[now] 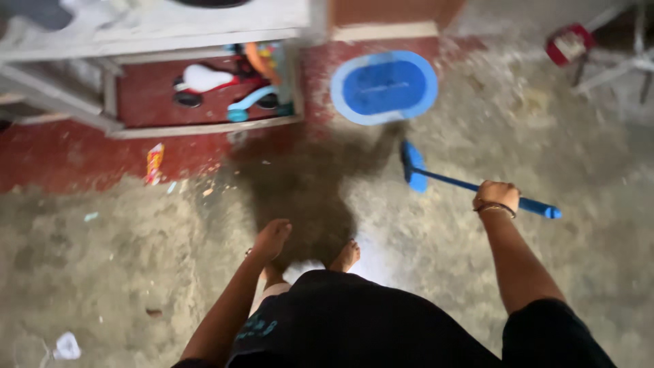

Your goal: The person sweeps debris across a concrete floor using a blue plastic broom, gathering items into a pile and then using a blue dustpan to collect the sweepings.

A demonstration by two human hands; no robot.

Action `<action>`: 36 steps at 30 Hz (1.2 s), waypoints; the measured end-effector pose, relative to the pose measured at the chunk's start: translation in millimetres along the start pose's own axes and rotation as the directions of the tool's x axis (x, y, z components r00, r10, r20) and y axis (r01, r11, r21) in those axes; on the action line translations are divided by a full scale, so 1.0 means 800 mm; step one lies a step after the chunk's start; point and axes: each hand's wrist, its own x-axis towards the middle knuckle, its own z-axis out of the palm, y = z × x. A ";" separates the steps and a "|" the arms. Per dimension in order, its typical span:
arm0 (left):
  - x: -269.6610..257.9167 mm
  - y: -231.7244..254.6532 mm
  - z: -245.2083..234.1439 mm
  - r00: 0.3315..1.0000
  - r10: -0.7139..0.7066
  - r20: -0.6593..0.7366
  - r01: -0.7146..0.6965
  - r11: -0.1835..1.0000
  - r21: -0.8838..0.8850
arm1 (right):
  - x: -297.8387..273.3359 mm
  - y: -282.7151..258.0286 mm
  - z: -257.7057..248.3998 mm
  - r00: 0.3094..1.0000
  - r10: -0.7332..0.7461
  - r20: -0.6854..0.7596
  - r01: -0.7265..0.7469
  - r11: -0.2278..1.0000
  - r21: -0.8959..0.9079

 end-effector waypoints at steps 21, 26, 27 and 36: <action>-0.167 -0.318 -0.227 0.866 -0.445 -0.229 0.263 0.794 -0.548 | -0.298 -0.796 -0.293 0.684 -0.723 -0.096 0.729 0.674 0.119; -0.167 -0.387 -0.300 0.850 -0.436 -0.297 0.154 0.744 -0.651 | -0.285 -0.775 -0.255 0.594 -0.781 -0.195 0.799 0.543 0.259; -0.162 -0.394 -0.311 0.851 -0.433 -0.296 0.149 0.741 -0.655 | -0.261 -0.742 -0.253 0.571 -0.803 -0.172 0.814 0.527 0.245; -0.088 -0.390 -0.351 0.850 -0.324 -0.416 0.040 0.827 -0.561 | -0.171 -0.406 -0.390 0.972 -0.225 -0.069 0.212 0.965 -0.156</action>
